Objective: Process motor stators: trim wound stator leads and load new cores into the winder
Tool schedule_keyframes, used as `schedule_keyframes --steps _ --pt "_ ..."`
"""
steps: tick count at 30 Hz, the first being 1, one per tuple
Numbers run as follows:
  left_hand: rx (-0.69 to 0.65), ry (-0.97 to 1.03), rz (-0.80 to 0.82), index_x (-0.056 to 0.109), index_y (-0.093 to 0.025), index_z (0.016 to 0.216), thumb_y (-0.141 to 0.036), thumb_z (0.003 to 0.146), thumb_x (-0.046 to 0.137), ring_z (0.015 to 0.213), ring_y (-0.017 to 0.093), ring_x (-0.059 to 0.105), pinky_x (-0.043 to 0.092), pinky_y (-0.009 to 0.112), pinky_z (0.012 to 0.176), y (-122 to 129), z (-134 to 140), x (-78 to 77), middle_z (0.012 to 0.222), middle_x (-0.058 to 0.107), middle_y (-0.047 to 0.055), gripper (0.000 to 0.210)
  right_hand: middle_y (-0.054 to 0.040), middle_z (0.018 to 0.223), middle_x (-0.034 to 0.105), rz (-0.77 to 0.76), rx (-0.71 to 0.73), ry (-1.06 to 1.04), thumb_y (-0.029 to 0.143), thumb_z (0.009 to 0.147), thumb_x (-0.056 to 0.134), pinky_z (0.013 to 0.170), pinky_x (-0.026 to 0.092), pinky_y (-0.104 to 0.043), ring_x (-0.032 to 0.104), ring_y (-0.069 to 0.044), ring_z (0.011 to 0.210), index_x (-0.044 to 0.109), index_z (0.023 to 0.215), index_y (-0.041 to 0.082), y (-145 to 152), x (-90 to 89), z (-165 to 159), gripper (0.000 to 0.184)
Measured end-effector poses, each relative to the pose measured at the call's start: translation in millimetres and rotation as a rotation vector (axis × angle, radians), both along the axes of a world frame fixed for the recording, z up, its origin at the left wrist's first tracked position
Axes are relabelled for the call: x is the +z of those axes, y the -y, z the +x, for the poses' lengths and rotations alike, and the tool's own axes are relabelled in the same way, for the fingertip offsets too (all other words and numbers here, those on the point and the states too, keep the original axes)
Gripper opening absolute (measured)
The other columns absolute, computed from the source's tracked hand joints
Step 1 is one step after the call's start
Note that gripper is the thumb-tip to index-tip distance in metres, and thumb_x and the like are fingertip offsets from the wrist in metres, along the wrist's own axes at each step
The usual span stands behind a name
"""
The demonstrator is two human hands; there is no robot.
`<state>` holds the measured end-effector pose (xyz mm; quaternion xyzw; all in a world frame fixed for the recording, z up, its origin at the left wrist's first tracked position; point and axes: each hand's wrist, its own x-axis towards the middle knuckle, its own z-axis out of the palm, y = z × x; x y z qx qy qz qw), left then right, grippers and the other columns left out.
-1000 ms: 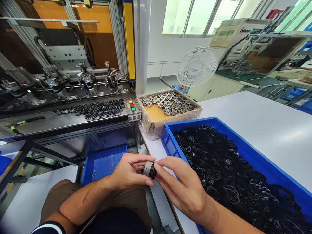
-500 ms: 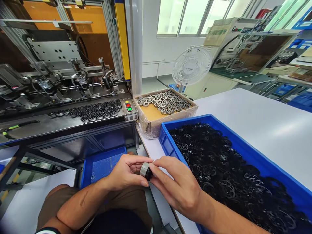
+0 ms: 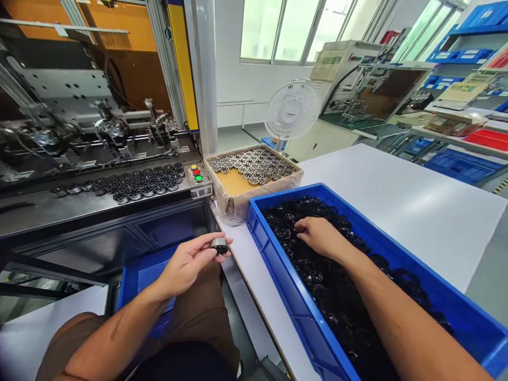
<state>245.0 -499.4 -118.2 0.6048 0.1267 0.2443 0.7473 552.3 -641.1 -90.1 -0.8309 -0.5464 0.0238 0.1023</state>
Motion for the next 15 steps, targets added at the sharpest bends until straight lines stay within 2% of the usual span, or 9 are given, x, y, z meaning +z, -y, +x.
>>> schedule_keyframes --steps 2,4,6,8,11,14,15 --pt "0.012 -0.004 0.019 0.069 -0.017 0.12 -0.043 0.087 0.067 0.089 0.019 0.066 0.055 0.03 0.079 -3.9 -0.8 -1.6 0.114 0.071 0.013 0.042 -0.0038 0.081 0.077 -0.096 0.032 -0.029 -0.001 0.066 0.057 0.076 0.059 -0.028 0.074 -0.022 0.077 0.078 0.079 0.02 0.3 -14.3 8.3 0.032" --pt "0.039 -0.016 0.108 0.071 -0.017 0.114 -0.042 0.08 0.075 0.09 0.018 0.063 0.051 0.026 0.076 -3.3 -2.0 -2.7 0.111 0.068 0.011 0.042 -0.0021 0.082 0.078 -0.14 0.049 -0.033 -0.003 0.062 0.056 0.075 0.057 -0.025 0.074 -0.02 0.079 0.078 0.081 0.021 0.0 -28.1 9.6 0.038" --pt "0.064 -0.051 0.265 0.074 -0.019 0.111 -0.04 0.075 0.08 0.089 0.016 0.06 0.048 0.023 0.071 0.4 -3.9 -2.3 0.107 0.065 0.009 0.042 -0.0025 0.076 0.076 -0.148 0.056 -0.021 -0.001 0.061 0.06 0.066 0.056 -0.024 0.073 -0.021 0.071 0.077 0.078 0.02 -0.4 -39.3 10.4 0.032" --pt "0.078 -0.073 0.432 0.073 -0.022 0.115 -0.039 0.077 0.079 0.085 0.016 0.057 0.047 0.023 0.068 4.4 -6.2 -0.2 0.103 0.064 0.008 0.043 -0.0018 0.065 0.073 -0.12 0.072 -0.002 0.003 0.061 0.065 0.056 0.053 -0.024 0.071 -0.021 0.061 0.075 0.073 0.019 -0.1 -46.4 14.3 0.023" --pt "0.119 -0.049 0.58 0.068 -0.021 0.126 -0.039 0.079 0.076 0.08 0.016 0.058 0.049 0.027 0.071 5.7 -10.2 5.3 0.104 0.069 0.009 0.051 0.0016 0.056 0.069 -0.011 0.155 0.012 0.007 0.065 0.068 0.045 0.049 -0.024 0.067 -0.019 0.05 0.073 0.073 0.019 1.5 -46.7 27.3 0.016" --pt "0.138 -0.033 0.598 0.069 -0.019 0.124 -0.038 0.079 0.077 0.08 0.017 0.063 0.051 0.029 0.079 2.1 -14.3 11.2 0.113 0.073 0.011 0.049 0.0026 0.051 0.064 0.153 0.268 0.02 0.019 0.077 0.07 0.036 0.045 -0.024 0.061 -0.017 0.04 0.072 0.074 0.02 1.6 -34.9 36.7 0.004" --pt "0.128 -0.034 0.581 0.07 -0.019 0.122 -0.038 0.08 0.077 0.082 0.017 0.064 0.052 0.029 0.081 1.0 -15.3 12.7 0.116 0.073 0.011 0.047 0.0017 0.05 0.063 0.212 0.295 0.031 0.025 0.082 0.068 0.034 0.043 -0.024 0.059 -0.016 0.038 0.072 0.074 0.021 1.0 -28.8 34.4 0.01"
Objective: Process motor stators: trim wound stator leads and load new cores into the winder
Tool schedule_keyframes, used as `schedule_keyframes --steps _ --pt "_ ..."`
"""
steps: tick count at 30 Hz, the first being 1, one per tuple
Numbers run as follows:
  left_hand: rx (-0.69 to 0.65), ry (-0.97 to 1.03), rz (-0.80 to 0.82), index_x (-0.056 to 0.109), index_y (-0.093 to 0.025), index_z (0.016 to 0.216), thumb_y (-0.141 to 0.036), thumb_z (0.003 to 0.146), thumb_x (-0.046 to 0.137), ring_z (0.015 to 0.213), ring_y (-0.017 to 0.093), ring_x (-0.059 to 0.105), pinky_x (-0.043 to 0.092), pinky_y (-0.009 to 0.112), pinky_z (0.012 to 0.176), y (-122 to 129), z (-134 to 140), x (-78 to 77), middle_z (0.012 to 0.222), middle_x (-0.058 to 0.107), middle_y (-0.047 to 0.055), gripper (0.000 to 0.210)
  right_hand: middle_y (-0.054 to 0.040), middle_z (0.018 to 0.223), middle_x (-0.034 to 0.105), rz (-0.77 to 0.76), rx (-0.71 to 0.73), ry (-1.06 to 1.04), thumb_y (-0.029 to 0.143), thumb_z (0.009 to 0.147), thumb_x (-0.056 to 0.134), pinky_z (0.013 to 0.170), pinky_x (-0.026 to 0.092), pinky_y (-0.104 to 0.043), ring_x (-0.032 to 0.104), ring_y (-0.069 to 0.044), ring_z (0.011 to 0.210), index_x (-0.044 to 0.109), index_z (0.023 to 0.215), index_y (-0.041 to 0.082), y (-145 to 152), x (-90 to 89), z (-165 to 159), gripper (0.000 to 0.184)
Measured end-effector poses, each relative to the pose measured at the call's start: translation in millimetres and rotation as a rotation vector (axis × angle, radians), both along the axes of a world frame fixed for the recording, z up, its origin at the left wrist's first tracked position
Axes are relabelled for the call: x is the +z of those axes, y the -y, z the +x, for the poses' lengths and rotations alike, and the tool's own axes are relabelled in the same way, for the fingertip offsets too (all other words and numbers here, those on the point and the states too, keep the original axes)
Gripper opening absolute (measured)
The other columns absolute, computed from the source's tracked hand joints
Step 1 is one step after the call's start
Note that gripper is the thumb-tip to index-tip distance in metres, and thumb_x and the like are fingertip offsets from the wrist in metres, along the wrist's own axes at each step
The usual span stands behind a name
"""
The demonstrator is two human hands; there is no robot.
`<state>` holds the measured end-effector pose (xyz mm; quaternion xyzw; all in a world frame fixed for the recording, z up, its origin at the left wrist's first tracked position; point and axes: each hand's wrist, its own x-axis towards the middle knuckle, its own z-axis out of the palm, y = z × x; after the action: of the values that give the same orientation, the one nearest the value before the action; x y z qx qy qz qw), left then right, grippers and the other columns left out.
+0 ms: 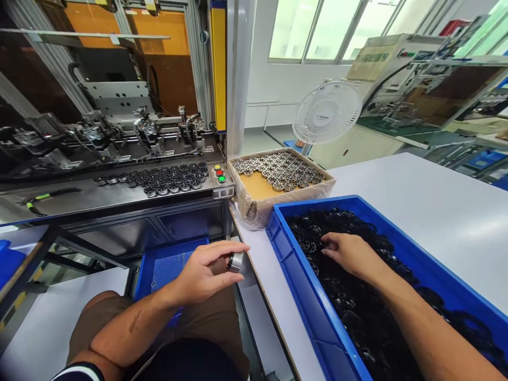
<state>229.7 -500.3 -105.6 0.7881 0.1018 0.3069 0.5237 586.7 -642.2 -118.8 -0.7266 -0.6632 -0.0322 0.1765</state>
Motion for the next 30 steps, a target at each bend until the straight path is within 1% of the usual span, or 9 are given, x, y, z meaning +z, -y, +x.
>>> schedule_keyframes --steps 3,5,6,8,11,17,20,26,30 --pt "-0.06 0.006 -0.145 0.071 -0.017 0.12 -0.037 0.079 0.077 0.086 0.017 0.067 0.052 0.028 0.084 0.1 0.2 1.7 0.117 0.073 0.012 0.045 -0.0025 0.058 0.067 0.232 0.027 0.012 0.035 0.093 0.058 0.035 0.045 -0.025 0.062 -0.017 0.043 0.071 0.085 0.021 -1.4 22.7 -35.3 0.021" --pt "-0.142 0.024 -0.358 0.071 -0.016 0.12 -0.036 0.079 0.078 0.085 0.016 0.067 0.053 0.028 0.083 3.0 3.6 0.6 0.117 0.073 0.013 0.046 -0.0033 0.074 0.073 0.371 0.01 -0.04 0.031 0.094 0.059 0.047 0.055 -0.025 0.069 -0.018 0.057 0.07 0.098 0.022 -0.1 38.8 -80.0 0.014" --pt "-0.185 0.037 -0.484 0.071 -0.015 0.119 -0.036 0.077 0.08 0.084 0.015 0.067 0.054 0.027 0.083 4.9 6.0 -0.3 0.119 0.072 0.013 0.047 -0.0026 0.08 0.073 0.385 -0.012 -0.098 0.028 0.094 0.06 0.055 0.059 -0.027 0.07 -0.019 0.062 0.068 0.102 0.022 1.3 46.0 -104.7 0.013" --pt "-0.26 0.052 -0.702 0.071 -0.015 0.116 -0.034 0.07 0.086 0.083 0.013 0.067 0.056 0.028 0.083 8.9 11.5 -2.7 0.122 0.071 0.014 0.053 -0.0036 0.089 0.072 0.398 0.061 -0.223 0.022 0.095 0.057 0.067 0.061 -0.029 0.071 -0.019 0.073 0.066 0.103 0.024 4.9 57.3 -149.5 0.012" --pt "-0.32 0.04 -0.861 0.072 -0.014 0.111 -0.031 0.054 0.095 0.08 0.014 0.07 0.058 0.031 0.08 15.0 19.1 -6.2 0.114 0.073 0.014 0.064 -0.006 0.095 0.067 0.427 0.209 -0.334 0.012 0.093 0.055 0.071 0.059 -0.029 0.069 -0.019 0.084 0.066 0.102 0.023 9.1 64.0 -188.2 0.018" --pt "-0.3 0.022 -0.854 0.073 -0.012 0.105 -0.034 0.042 0.098 0.086 0.021 0.072 0.057 0.034 0.083 28.3 25.7 -7.3 0.093 0.076 0.009 0.071 -0.0073 0.089 0.068 0.457 0.306 -0.357 0.003 0.089 0.055 0.07 0.06 -0.03 0.068 -0.02 0.085 0.063 0.105 0.021 10.6 59.0 -194.9 0.026" --pt "-0.273 0.034 -0.836 0.074 -0.012 0.102 -0.033 0.043 0.098 0.083 0.019 0.071 0.057 0.032 0.083 31.5 25.4 -4.7 0.091 0.076 0.008 0.067 -0.007 0.089 0.068 0.479 0.311 -0.331 0.001 0.088 0.054 0.071 0.061 -0.03 0.068 -0.019 0.085 0.063 0.103 0.021 11.0 58.8 -195.2 0.026" --pt "-0.208 0.079 -0.851 0.074 -0.011 0.099 -0.035 0.044 0.098 0.08 0.018 0.072 0.058 0.032 0.082 30.6 23.4 -3.2 0.092 0.077 0.01 0.064 -0.0129 0.104 0.068 0.469 0.34 -0.223 0.006 0.087 0.06 0.081 0.062 -0.036 0.069 -0.025 0.098 0.061 0.119 0.019 12.7 58.8 -194.5 0.035" --pt "-0.183 0.07 -0.866 0.075 -0.011 0.098 -0.033 0.042 0.098 0.078 0.017 0.072 0.058 0.03 0.079 30.3 22.6 -3.9 0.089 0.077 0.009 0.065 -0.0121 0.103 0.068 0.491 0.354 -0.148 0.006 0.089 0.06 0.081 0.063 -0.036 0.069 -0.024 0.098 0.062 0.118 0.019 12.6 55.2 -192.4 0.031"
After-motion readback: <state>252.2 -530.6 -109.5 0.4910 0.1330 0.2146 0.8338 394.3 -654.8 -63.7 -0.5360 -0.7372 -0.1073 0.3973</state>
